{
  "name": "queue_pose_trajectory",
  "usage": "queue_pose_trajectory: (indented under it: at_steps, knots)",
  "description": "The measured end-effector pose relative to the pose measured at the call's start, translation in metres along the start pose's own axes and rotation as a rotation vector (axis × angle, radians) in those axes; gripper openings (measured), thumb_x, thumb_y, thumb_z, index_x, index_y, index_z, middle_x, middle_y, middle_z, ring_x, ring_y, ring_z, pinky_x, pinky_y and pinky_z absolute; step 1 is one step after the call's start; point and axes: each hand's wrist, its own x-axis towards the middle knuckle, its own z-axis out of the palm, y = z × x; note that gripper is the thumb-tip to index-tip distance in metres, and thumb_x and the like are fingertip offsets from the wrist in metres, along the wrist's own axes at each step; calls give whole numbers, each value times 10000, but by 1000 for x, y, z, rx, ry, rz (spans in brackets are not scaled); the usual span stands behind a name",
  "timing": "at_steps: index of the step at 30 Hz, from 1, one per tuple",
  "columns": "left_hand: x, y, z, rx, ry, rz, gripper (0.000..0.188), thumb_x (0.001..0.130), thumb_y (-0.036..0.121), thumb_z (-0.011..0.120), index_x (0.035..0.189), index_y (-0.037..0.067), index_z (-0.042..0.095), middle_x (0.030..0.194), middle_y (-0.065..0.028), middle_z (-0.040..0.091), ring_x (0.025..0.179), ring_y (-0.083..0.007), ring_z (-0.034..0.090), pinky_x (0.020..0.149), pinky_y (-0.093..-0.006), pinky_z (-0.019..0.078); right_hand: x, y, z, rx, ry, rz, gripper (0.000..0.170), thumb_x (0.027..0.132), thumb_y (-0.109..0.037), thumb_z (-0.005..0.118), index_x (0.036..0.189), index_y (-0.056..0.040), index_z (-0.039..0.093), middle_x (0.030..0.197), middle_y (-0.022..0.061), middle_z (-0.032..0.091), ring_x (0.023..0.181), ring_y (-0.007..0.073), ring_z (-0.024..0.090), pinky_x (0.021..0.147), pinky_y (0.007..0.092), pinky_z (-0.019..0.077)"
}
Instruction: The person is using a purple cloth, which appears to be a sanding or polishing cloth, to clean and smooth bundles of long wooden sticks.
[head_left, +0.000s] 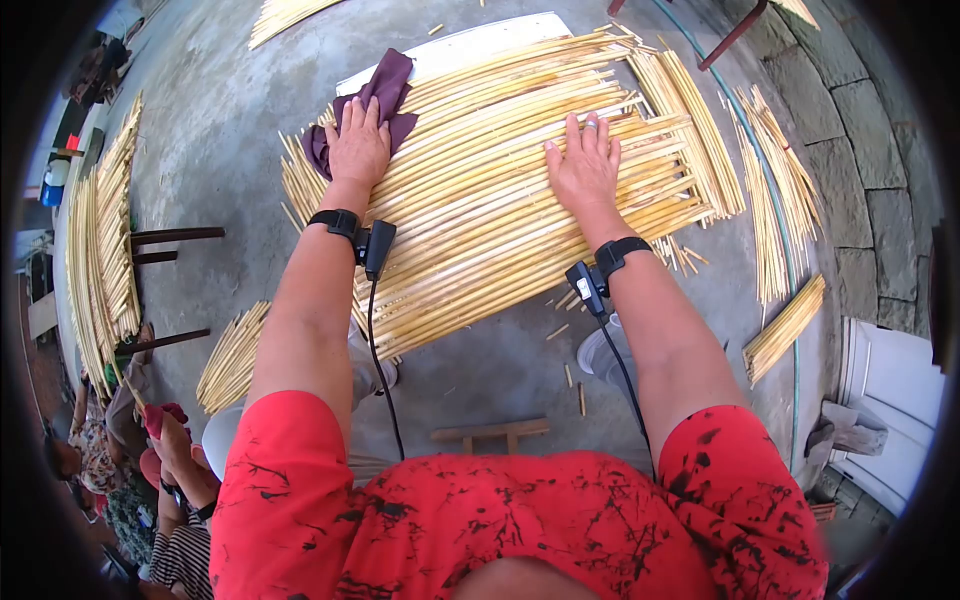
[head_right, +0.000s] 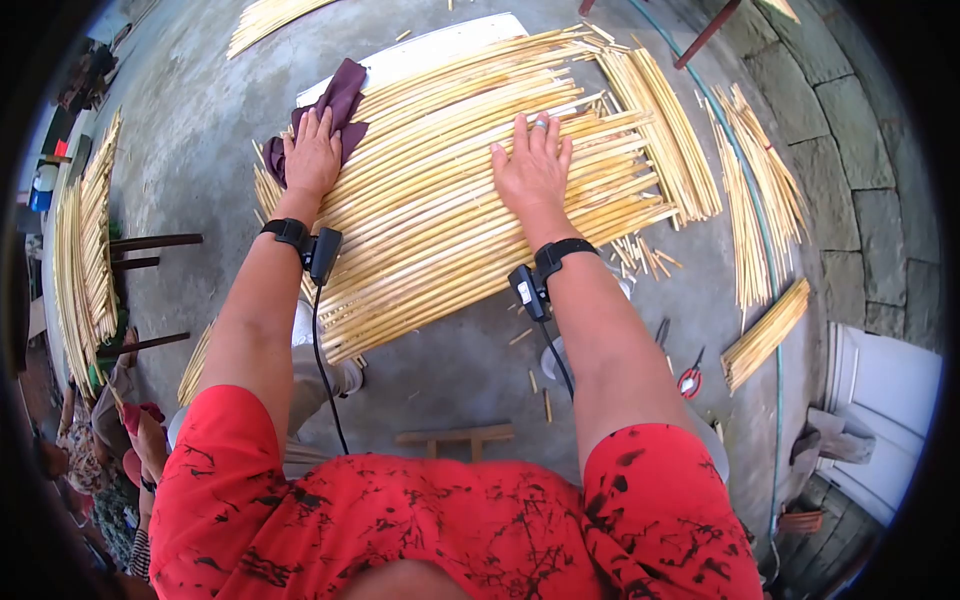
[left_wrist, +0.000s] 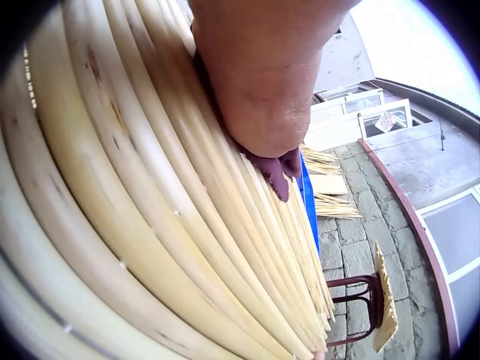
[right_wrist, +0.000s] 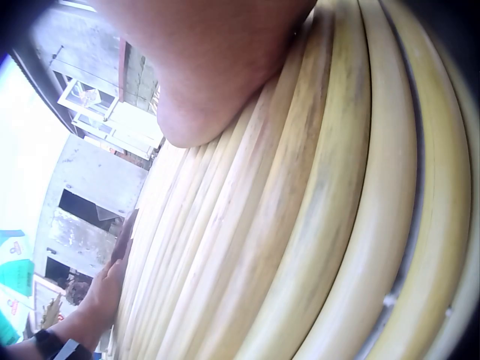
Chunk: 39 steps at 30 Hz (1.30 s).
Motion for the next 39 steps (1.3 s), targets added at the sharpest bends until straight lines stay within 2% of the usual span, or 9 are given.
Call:
queue_pose_trajectory:
  at_steps: [5,10,13,18,25,28,31,34,39]
  knots:
    - [-28,16,-5,-35,35,21,501,917,319,390,1362,92,366,1422,-151,317,1339,-278,252,1063,-518,197,2,2,4,-16,7,1,624,920,-440,337,1409,-61,252,1456,200,207,1376,314,115,1107,456,55]
    - [-70,122,-37,-226,44,334,502,904,313,439,1332,54,396,1392,-166,348,1323,-282,272,1071,-490,187,3,0,4,-47,9,12,618,918,-438,331,1408,-67,260,1449,199,236,1373,318,132,1106,451,62]
    - [-85,153,-42,-271,16,384,506,898,325,450,1332,70,401,1401,-159,336,1327,-280,264,1075,-497,173,4,1,6,-88,6,6,617,917,-440,339,1407,-74,264,1451,192,236,1374,312,133,1105,453,62]
    - [-90,99,-36,-257,26,377,489,893,303,452,1332,95,401,1402,-145,341,1325,-273,275,1080,-479,184,4,0,7,-52,18,12,619,920,-448,330,1411,-78,256,1451,190,240,1374,310,135,1103,451,68]
    - [-75,7,-21,-102,45,106,510,909,279,409,1373,80,333,1420,-155,314,1337,-278,255,1079,-459,201,6,3,4,-30,-28,21,637,923,-476,294,1414,-72,244,1459,197,211,1376,318,120,1106,456,59]
    - [-83,33,-20,-117,37,112,537,898,301,418,1369,57,337,1419,-169,307,1335,-284,255,1083,-465,185,6,-1,4,-61,-26,35,641,923,-475,287,1422,-78,224,1470,183,190,1383,299,100,1112,435,48]
    - [-105,97,-41,-264,29,331,516,896,279,438,1333,12,371,1397,-190,327,1329,-302,256,1080,-455,199,6,-2,3,-56,-43,46,634,923,-463,294,1423,-79,222,1472,177,190,1385,295,93,1112,432,46]
    - [-137,145,-59,-330,-71,492,537,874,294,479,1328,26,381,1402,-175,319,1328,-292,260,1082,-456,197,7,0,5,-88,-41,39,621,927,-449,292,1423,-82,224,1472,175,192,1385,292,90,1110,433,45]
    - [-141,109,-55,-326,-51,455,534,876,282,475,1346,57,363,1409,-167,314,1330,-289,259,1085,-451,193,6,-2,3,-66,-34,33,614,930,-439,285,1422,-77,222,1470,178,196,1384,297,92,1109,434,47]
